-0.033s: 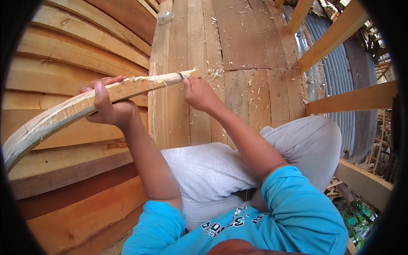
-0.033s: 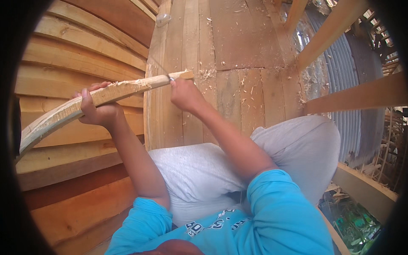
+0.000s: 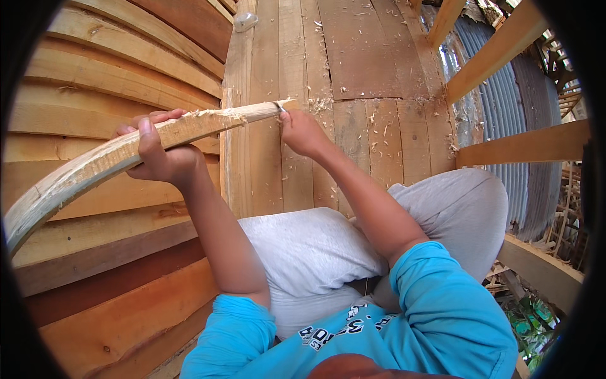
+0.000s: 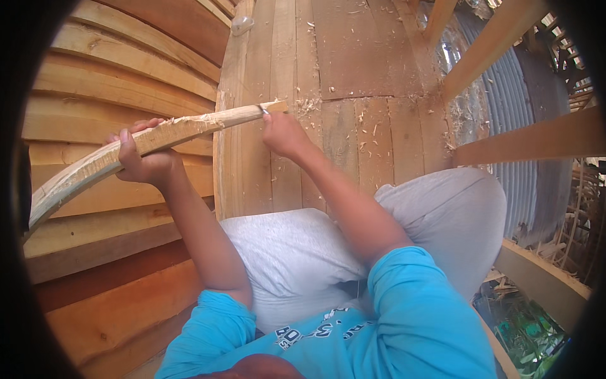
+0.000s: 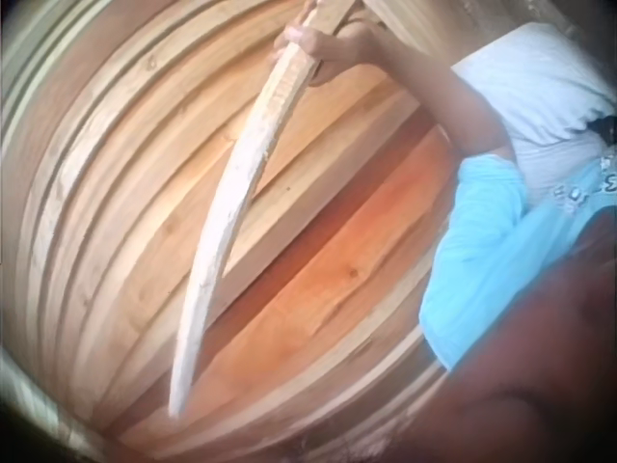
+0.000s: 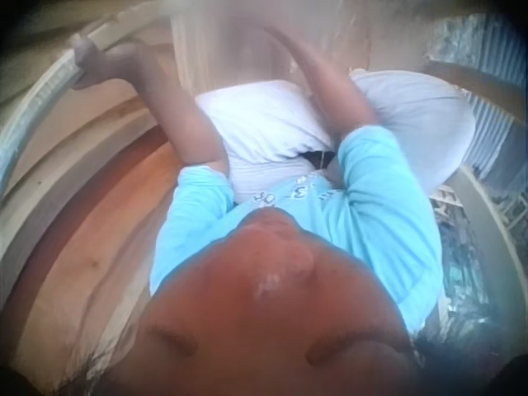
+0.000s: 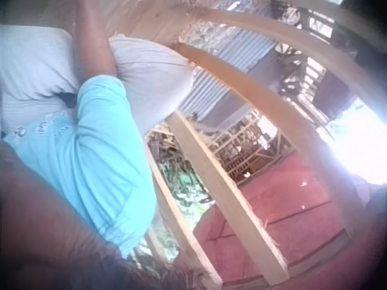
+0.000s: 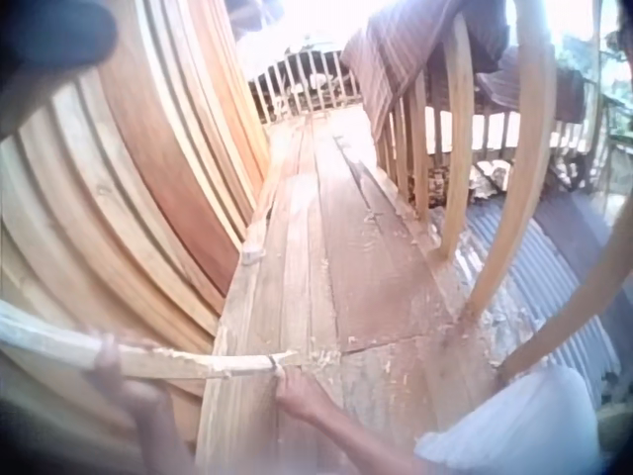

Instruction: The person sits on a wooden floor and uses a knife to carve a long, curved piece of wood. They repeatedly scrape the surface to remove shavings, occasionally pausing to brush debris away with their hand.

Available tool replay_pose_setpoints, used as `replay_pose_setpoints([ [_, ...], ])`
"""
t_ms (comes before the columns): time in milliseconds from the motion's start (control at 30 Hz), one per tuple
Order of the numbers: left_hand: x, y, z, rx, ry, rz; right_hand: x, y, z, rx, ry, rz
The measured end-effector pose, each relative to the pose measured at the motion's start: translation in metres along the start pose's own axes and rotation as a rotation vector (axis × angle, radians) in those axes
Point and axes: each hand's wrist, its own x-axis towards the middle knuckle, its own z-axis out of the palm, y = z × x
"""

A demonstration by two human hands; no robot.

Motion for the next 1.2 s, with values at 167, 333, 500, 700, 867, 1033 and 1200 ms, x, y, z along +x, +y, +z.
replay_pose_setpoints([
  [167,0.006,-0.001,0.003,-0.089,-0.009,0.004,0.004,0.000,0.002,-0.085,-0.064,0.039],
  [333,0.004,-0.006,-0.003,-0.097,-0.055,-0.019,0.006,0.010,-0.010,0.031,-0.084,0.110],
  [500,0.007,-0.003,-0.011,-0.092,-0.121,-0.013,-0.011,-0.032,-0.001,0.024,-0.103,-0.081],
  [700,0.008,-0.007,-0.018,-0.359,-0.369,-0.054,-0.002,-0.007,-0.006,-0.034,-0.131,0.078],
  [867,0.010,-0.012,-0.019,-0.537,-0.611,-0.060,0.000,0.016,-0.018,-0.026,-0.105,0.194],
  [1033,0.012,-0.009,-0.019,-0.397,-0.518,0.028,-0.013,-0.032,-0.006,0.027,-0.141,0.011],
  [1200,0.012,-0.017,-0.011,-0.306,-0.236,0.131,-0.003,0.032,-0.005,-0.051,-0.129,0.222],
])
